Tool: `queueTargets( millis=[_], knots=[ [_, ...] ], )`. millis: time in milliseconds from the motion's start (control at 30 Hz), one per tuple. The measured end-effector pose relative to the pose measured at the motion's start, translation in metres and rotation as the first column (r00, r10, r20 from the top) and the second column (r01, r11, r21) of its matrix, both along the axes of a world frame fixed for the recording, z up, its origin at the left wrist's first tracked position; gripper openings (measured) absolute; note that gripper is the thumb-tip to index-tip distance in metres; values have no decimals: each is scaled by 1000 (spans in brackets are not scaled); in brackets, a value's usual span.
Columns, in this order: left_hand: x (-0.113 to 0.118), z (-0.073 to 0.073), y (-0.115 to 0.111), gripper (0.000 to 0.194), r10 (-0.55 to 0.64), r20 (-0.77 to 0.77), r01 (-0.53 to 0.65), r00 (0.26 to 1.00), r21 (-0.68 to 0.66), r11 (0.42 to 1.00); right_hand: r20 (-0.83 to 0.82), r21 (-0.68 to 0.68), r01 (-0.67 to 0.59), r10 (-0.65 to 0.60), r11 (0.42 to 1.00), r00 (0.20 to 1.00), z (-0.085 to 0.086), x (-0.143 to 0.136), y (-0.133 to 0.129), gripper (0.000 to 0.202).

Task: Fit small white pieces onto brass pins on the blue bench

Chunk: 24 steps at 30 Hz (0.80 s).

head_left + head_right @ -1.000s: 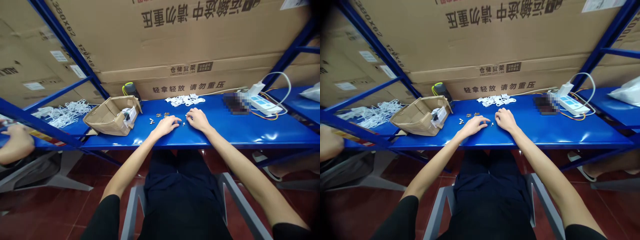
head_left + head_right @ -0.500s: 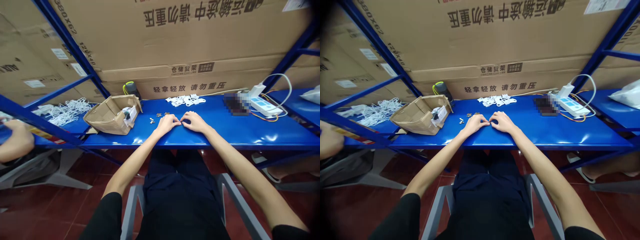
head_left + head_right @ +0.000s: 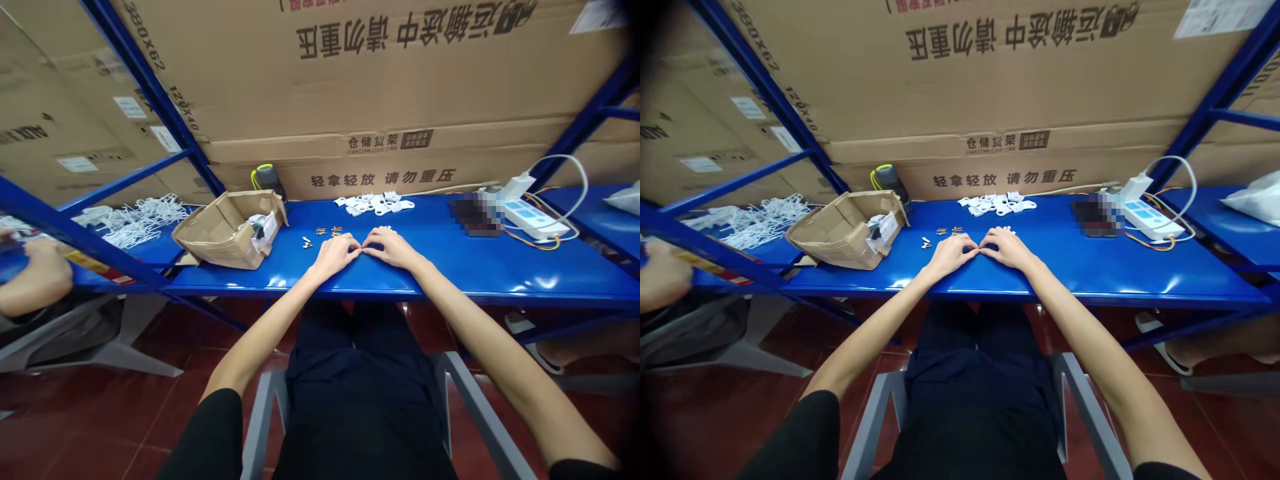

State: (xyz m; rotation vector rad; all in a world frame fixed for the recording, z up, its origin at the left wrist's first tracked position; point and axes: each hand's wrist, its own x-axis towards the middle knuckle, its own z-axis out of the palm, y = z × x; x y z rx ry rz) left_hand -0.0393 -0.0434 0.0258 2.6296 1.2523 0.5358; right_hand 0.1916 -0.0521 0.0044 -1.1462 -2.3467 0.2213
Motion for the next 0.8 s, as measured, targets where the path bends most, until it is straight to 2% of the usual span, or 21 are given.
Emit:
queueTargets(
  millis=[167, 300, 400, 600, 700, 800],
  knots=[
    [-25, 6, 0, 26, -18, -51, 18, 999, 2, 1000, 28, 4, 62, -63, 998, 998, 3, 0, 0, 24],
    [-63, 14, 6, 23, 124, -110, -119, 986, 53, 992, 49, 37, 163, -165, 986, 985, 3, 2, 2, 24],
    [-83, 23, 16, 20, 206, -186, -194, 961, 79, 978, 81, 71, 255, -260, 964, 962, 1, 4, 4, 22],
    [-83, 29, 34, 26, 275, -269, -245, 923, 139, 959, 105, 142, 413, -429, 899, 897, -4, 8, 7, 25],
    [-83, 30, 34, 26, 318, -256, -290, 913, 144, 946, 91, 154, 436, -452, 887, 887, -4, 9, 7, 29],
    [-93, 36, 30, 28, 350, -227, -326, 909, 139, 935, 78, 158, 438, -453, 885, 888, -4, 9, 7, 32]
  ],
)
